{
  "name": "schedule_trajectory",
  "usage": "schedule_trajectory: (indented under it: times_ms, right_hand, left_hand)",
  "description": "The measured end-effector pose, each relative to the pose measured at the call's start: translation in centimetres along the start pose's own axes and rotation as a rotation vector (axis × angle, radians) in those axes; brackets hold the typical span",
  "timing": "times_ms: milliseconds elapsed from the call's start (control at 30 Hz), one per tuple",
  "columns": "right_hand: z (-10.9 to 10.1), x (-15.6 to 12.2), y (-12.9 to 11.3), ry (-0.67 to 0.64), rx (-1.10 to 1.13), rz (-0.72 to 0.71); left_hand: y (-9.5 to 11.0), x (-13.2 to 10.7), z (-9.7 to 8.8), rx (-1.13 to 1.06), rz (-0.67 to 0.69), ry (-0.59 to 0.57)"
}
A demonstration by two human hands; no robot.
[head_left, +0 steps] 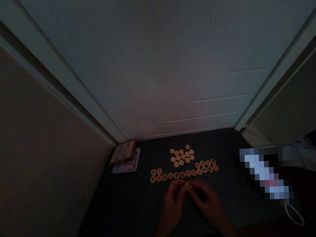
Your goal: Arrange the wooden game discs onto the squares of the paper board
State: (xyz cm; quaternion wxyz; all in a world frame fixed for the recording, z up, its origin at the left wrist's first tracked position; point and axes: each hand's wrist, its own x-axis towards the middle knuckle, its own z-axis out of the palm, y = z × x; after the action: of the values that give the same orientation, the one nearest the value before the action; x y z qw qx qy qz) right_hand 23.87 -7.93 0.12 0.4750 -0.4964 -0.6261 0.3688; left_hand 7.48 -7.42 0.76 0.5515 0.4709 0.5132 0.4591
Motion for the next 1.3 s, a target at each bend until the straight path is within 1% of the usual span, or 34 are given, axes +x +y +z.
schedule_trajectory:
  times_ms: [67,133,267,400,500,567,700,800,867,933,1033,1100,1133,1167,1233,1300]
  right_hand:
    - [0.0,0.0,-0.2,-0.006,0.002,0.025]
    - [0.0,0.0,-0.4,-0.002,-0.002,0.044]
    - [-0.1,0.1,-0.5,-0.012,-0.012,0.062]
    - [0.0,0.1,-0.1,-0.051,-0.017,0.057]
    - [0.0,0.1,0.0,-0.070,-0.006,0.069]
    - [0.0,0.1,-0.1,-0.065,0.013,0.100]
    - [-0.1,0.5,-0.7,-0.069,0.069,0.167]
    - [0.0,1.2,-1.3,-0.084,0.082,0.184]
    - [0.4,2.0,-1.9,-0.098,0.066,0.174]
    - [1.1,3.2,-2.6,-0.110,0.046,0.143]
    - [2.7,5.9,-3.5,-0.133,0.009,0.105]
    - [3.7,8.0,-3.9,-0.197,-0.043,0.085]
    - [4.2,9.0,-4.0,-0.214,-0.079,0.076]
    - [4.6,10.0,-4.0,-0.267,-0.125,0.068]
    - [5.3,11.8,-3.9,-0.344,-0.272,0.063]
    - [5.8,13.1,-3.5,-0.390,-0.324,0.056]
  left_hand:
    - [0.2,0.1,0.2,-0.007,-0.002,0.040]
    - [0.4,0.1,0.3,0.001,-0.009,0.047]
    - [0.9,0.1,0.2,0.025,-0.022,-0.014]
    - [1.3,-0.1,-0.2,0.057,-0.031,-0.076]
    - [1.3,-0.2,-0.4,0.063,-0.034,-0.079]
    - [1.2,-0.3,-0.5,0.055,-0.030,-0.060]
    - [1.0,-0.3,-0.4,0.048,-0.014,-0.048]
    - [1.0,-0.3,-0.9,0.062,0.021,-0.058]
    - [1.0,-0.2,-1.7,0.108,0.068,-0.047]
    - [0.9,-0.1,-3.1,0.188,0.125,0.011]
    - [0.7,0.0,-5.8,0.323,0.224,0.182]
    - [0.6,0.0,-7.8,0.432,0.305,0.286]
    - [0.5,-0.1,-8.7,0.490,0.345,0.324]
    - [0.4,-0.1,-9.5,0.546,0.380,0.350]
    - [0.2,-0.2,-10.9,0.647,0.429,0.359]
    - [-0.2,-0.2,-11.7,0.729,0.453,0.314]
